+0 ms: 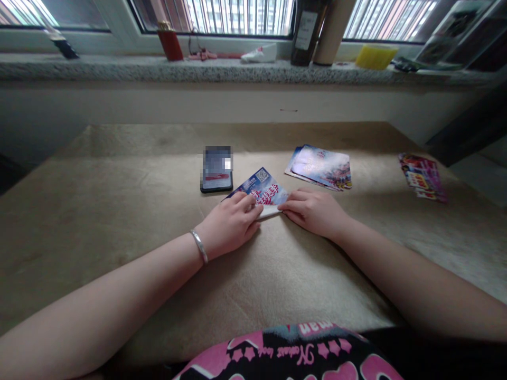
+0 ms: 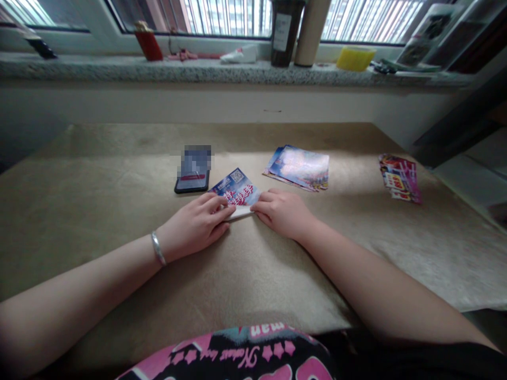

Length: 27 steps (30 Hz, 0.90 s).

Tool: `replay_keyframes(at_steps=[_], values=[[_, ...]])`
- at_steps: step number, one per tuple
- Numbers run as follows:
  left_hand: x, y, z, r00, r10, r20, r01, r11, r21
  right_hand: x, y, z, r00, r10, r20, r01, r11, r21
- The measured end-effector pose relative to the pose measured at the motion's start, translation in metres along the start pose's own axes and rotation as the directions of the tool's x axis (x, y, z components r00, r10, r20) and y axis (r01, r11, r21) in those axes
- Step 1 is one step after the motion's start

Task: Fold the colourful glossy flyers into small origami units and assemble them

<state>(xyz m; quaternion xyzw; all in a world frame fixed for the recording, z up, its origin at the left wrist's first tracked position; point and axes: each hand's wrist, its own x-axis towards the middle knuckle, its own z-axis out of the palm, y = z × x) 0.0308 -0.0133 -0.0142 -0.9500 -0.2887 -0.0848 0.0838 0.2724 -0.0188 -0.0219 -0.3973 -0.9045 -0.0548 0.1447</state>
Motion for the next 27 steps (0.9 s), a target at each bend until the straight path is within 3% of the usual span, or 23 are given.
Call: replay_keyframes(at_steps=[7,27], values=[[0.001,0.003,-0.004,0.995,0.016,0.098,-0.013,1.0,-0.028,-0.001,0.001,-0.001,1.0,-0.027,0.01,0.027,1.0,-0.011],[0.0,0.004,-0.007,0.993,0.058,0.101,-0.052,0.997,-0.06,-0.002,0.01,-0.007,0.998,-0.048,-0.031,0.053,0.983,0.174]])
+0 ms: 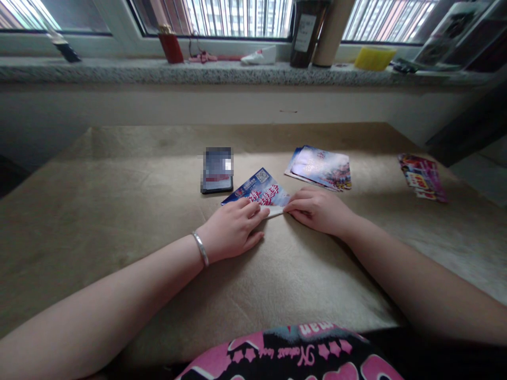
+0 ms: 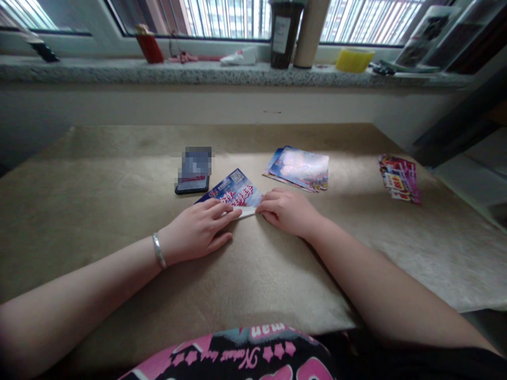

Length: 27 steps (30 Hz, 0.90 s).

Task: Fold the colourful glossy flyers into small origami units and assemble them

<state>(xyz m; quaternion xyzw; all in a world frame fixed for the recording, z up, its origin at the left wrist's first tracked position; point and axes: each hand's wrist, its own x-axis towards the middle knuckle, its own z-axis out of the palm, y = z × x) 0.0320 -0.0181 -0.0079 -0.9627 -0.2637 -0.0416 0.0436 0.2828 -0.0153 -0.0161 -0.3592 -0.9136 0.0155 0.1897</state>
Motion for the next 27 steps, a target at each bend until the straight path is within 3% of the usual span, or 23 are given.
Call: replay_keyframes(at_steps=[8,27], values=[[-0.0006,0.0002,0.0002,0.999,0.022,-0.025,-0.022,1.0,0.002,-0.001,-0.0023,0.0008,1.0,-0.02,0.019,0.021,0.998,-0.065],[-0.0016,0.0013,0.0018,0.999,0.035,-0.036,-0.035,0.999,0.011,-0.0008,-0.0009,0.0044,1.0,-0.004,0.027,0.004,1.0,-0.016]])
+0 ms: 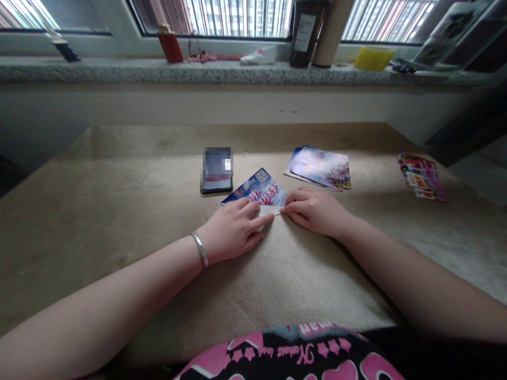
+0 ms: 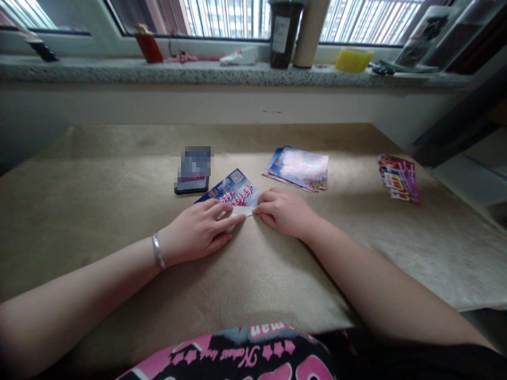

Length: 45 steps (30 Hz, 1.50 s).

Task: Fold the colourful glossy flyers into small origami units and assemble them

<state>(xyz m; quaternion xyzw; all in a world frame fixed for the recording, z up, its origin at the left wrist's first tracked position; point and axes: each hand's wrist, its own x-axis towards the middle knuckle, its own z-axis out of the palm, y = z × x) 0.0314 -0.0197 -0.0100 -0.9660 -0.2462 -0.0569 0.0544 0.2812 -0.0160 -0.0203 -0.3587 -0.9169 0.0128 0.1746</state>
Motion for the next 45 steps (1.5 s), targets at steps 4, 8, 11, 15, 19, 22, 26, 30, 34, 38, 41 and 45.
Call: replay_keyframes(at_steps=[4,8,11,15,19,22,26,30,34,38,41,45], values=[[-0.001,-0.001,0.001,1.0,-0.012,-0.021,0.011,1.0,-0.027,0.0,-0.002,-0.002,1.0,-0.031,-0.002,0.031,0.999,-0.028],[-0.002,-0.001,0.0,1.0,-0.023,-0.015,0.023,0.999,-0.039,0.001,-0.005,-0.005,0.997,-0.081,0.013,0.082,0.996,-0.039],[-0.002,-0.001,0.001,0.999,-0.021,-0.03,0.02,0.999,-0.043,0.002,-0.006,-0.005,0.995,-0.096,0.023,0.097,0.994,-0.05],[-0.001,-0.001,0.001,0.999,-0.01,-0.033,0.008,0.999,-0.034,0.004,-0.007,-0.005,0.993,-0.114,0.042,0.117,0.99,-0.073],[0.0,0.001,0.0,0.999,-0.018,-0.035,0.017,1.0,-0.012,0.006,-0.008,-0.007,0.988,-0.126,0.088,0.136,0.984,-0.116],[0.001,0.003,-0.001,0.999,-0.017,-0.044,0.017,1.0,0.002,0.007,-0.007,-0.009,0.987,-0.137,0.088,0.147,0.983,-0.112],[0.001,0.002,0.0,0.999,-0.012,-0.049,0.012,1.0,0.002,0.006,-0.002,-0.011,0.985,-0.151,0.079,0.159,0.982,-0.105],[0.0,0.001,0.001,0.999,-0.016,-0.039,0.016,1.0,-0.005,0.003,0.003,-0.012,0.985,-0.156,0.068,0.163,0.979,-0.121],[0.001,0.001,0.001,1.0,-0.017,-0.026,0.017,1.0,-0.007,0.0,0.006,-0.013,0.987,-0.14,0.078,0.15,0.978,-0.145],[0.0,0.001,0.001,0.999,-0.016,-0.037,0.015,1.0,-0.011,-0.003,0.011,-0.014,0.99,-0.099,0.099,0.111,0.986,-0.124],[0.0,0.001,0.001,0.999,-0.018,-0.037,0.017,1.0,-0.007,-0.005,0.014,-0.014,0.99,-0.079,0.112,0.091,0.991,-0.097],[0.0,0.001,0.002,1.0,-0.019,-0.022,0.019,1.0,-0.01,-0.005,0.017,-0.016,0.989,-0.081,0.127,0.093,0.991,-0.093]])
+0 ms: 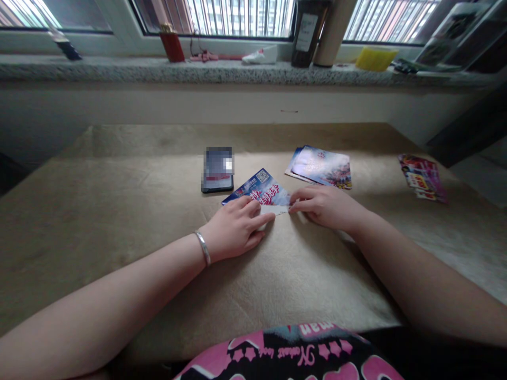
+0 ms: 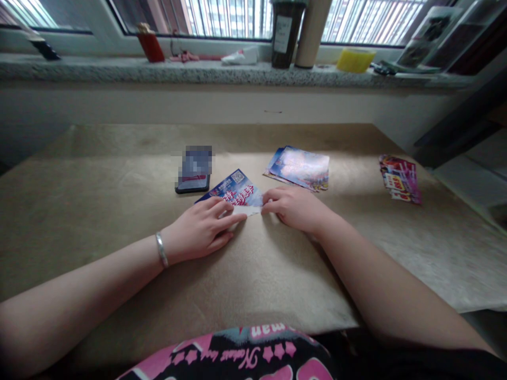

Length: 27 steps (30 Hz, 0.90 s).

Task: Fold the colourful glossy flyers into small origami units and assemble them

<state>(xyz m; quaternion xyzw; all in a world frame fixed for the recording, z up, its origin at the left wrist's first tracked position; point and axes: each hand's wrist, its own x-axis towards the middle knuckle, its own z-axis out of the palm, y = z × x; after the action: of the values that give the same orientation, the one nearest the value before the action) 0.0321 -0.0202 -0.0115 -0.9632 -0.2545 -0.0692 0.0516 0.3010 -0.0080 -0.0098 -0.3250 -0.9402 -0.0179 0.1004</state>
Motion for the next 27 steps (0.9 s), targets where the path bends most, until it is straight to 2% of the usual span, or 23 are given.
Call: replay_keyframes(at_steps=[5,13,27], values=[[0.0,0.0,0.002,1.0,-0.007,0.008,0.007,1.0,-0.016,-0.002,0.005,-0.002,1.0,-0.002,-0.023,0.001,0.999,-0.039],[0.0,-0.001,0.002,1.0,-0.003,0.002,0.003,1.0,-0.013,-0.007,0.012,-0.004,1.0,0.02,0.013,-0.019,0.996,-0.087],[0.0,-0.001,0.003,1.0,-0.007,-0.001,0.007,1.0,-0.02,-0.011,0.017,-0.01,0.996,0.067,0.055,-0.065,0.997,-0.047]])
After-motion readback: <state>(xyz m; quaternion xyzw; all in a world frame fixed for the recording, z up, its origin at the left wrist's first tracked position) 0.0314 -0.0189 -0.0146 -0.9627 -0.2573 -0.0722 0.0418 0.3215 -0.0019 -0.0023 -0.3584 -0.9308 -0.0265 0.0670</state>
